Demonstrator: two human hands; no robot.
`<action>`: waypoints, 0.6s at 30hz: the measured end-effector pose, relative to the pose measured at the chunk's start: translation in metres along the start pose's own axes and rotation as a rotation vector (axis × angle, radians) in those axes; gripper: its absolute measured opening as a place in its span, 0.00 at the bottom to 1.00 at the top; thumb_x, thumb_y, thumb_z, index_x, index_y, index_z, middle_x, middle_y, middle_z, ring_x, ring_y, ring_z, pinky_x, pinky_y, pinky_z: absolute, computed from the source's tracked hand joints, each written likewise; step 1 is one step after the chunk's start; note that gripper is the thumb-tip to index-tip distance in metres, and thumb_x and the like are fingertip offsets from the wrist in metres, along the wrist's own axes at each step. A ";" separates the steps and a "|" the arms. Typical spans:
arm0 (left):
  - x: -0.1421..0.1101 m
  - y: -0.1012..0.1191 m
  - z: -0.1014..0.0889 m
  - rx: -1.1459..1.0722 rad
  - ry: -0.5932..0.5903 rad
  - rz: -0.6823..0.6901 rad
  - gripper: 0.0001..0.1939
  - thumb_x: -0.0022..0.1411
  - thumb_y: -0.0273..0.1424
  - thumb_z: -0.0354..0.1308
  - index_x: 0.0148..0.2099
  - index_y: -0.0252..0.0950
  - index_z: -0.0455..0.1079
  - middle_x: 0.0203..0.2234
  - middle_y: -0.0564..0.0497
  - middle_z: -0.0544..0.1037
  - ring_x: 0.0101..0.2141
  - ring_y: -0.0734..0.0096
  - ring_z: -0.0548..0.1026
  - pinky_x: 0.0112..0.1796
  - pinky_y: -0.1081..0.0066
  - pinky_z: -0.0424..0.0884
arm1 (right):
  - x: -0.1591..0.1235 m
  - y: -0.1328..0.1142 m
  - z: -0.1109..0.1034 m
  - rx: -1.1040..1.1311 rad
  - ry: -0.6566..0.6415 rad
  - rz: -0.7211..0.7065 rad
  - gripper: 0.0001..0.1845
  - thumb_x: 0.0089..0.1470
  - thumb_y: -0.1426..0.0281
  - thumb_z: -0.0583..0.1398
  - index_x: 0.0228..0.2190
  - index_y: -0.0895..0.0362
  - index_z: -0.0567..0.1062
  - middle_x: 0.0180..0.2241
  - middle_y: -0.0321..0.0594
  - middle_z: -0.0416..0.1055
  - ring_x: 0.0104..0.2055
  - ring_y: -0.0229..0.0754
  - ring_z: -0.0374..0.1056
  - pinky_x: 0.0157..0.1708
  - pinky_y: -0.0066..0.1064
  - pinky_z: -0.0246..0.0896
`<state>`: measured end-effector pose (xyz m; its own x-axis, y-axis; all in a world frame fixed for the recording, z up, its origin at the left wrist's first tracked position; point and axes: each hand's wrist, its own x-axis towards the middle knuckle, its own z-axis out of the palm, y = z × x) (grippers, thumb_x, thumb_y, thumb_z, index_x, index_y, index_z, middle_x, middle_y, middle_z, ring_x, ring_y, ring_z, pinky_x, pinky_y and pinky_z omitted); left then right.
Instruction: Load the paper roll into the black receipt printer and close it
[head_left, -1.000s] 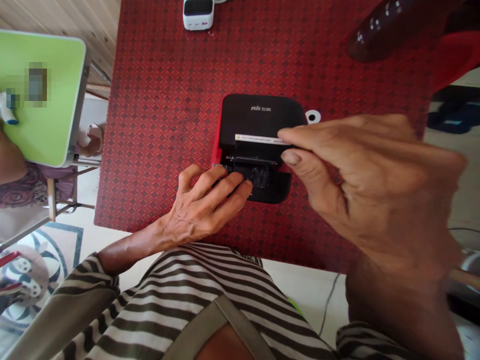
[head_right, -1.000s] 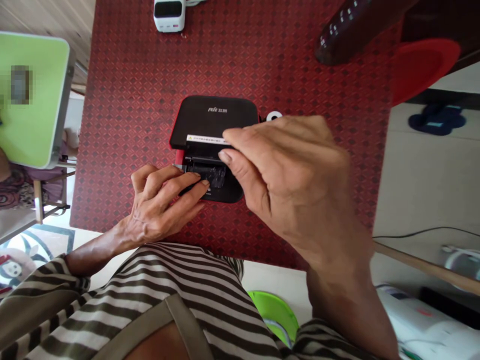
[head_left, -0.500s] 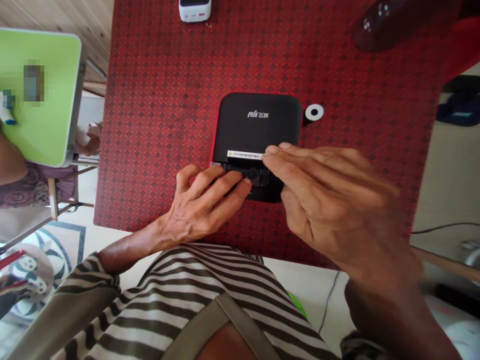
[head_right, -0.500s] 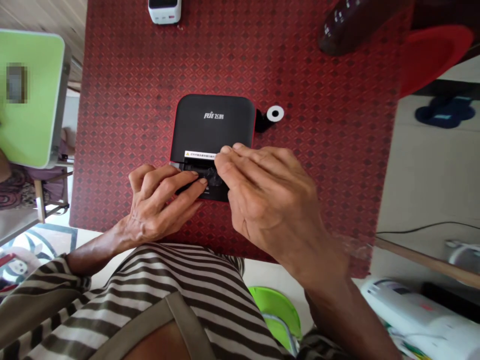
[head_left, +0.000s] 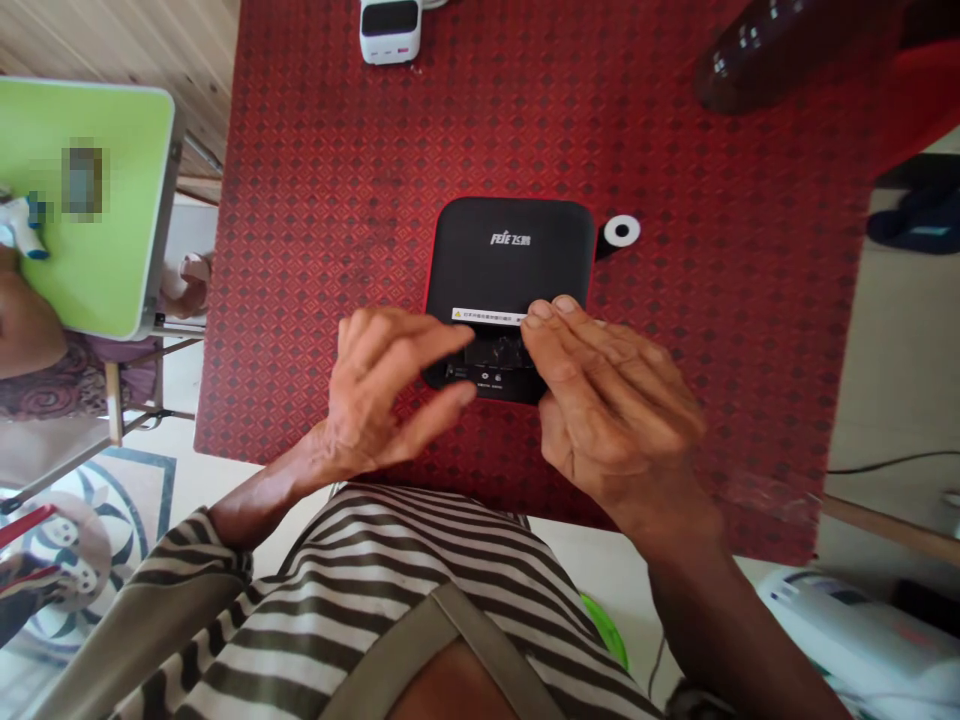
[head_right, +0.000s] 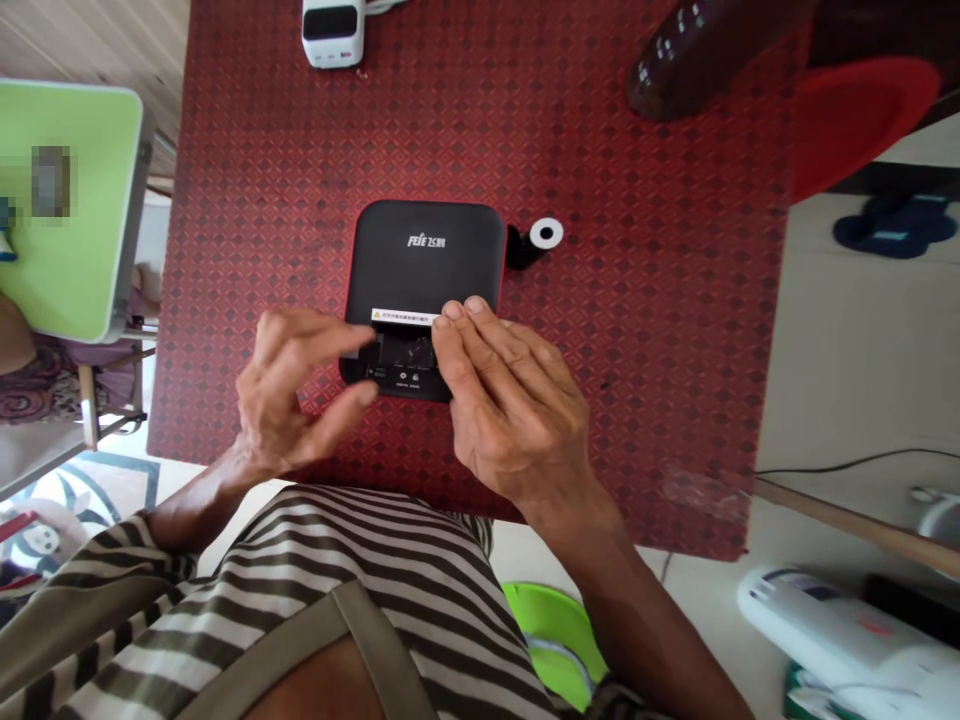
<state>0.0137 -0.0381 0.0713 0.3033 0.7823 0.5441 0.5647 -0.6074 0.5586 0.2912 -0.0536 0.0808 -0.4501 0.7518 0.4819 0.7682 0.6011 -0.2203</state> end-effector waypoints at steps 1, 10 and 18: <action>-0.001 -0.007 0.002 -0.080 0.036 -0.085 0.15 0.91 0.42 0.69 0.72 0.48 0.83 0.57 0.48 0.93 0.53 0.53 0.89 0.57 0.46 0.84 | -0.001 -0.001 0.003 0.015 0.041 0.006 0.41 0.81 0.80 0.60 0.87 0.52 0.71 0.72 0.53 0.90 0.74 0.62 0.89 0.69 0.56 0.89; -0.020 -0.054 0.022 -0.648 -0.067 -0.547 0.37 0.83 0.64 0.73 0.76 0.46 0.77 0.65 0.40 0.90 0.59 0.54 0.90 0.55 0.59 0.87 | -0.031 -0.006 0.045 0.140 0.618 0.388 0.30 0.82 0.62 0.69 0.79 0.43 0.86 0.62 0.54 0.95 0.54 0.67 0.96 0.50 0.51 0.95; -0.020 -0.051 0.021 -0.567 -0.132 -0.504 0.41 0.84 0.65 0.68 0.82 0.45 0.71 0.69 0.39 0.89 0.65 0.49 0.90 0.58 0.56 0.87 | -0.056 -0.033 0.069 0.171 0.538 0.549 0.24 0.85 0.59 0.64 0.70 0.49 0.91 0.44 0.48 0.94 0.35 0.54 0.90 0.34 0.42 0.84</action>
<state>-0.0050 -0.0204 0.0188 0.2224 0.9717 0.0791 0.1902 -0.1228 0.9740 0.2595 -0.0973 0.0026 0.2894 0.7451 0.6009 0.7161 0.2481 -0.6524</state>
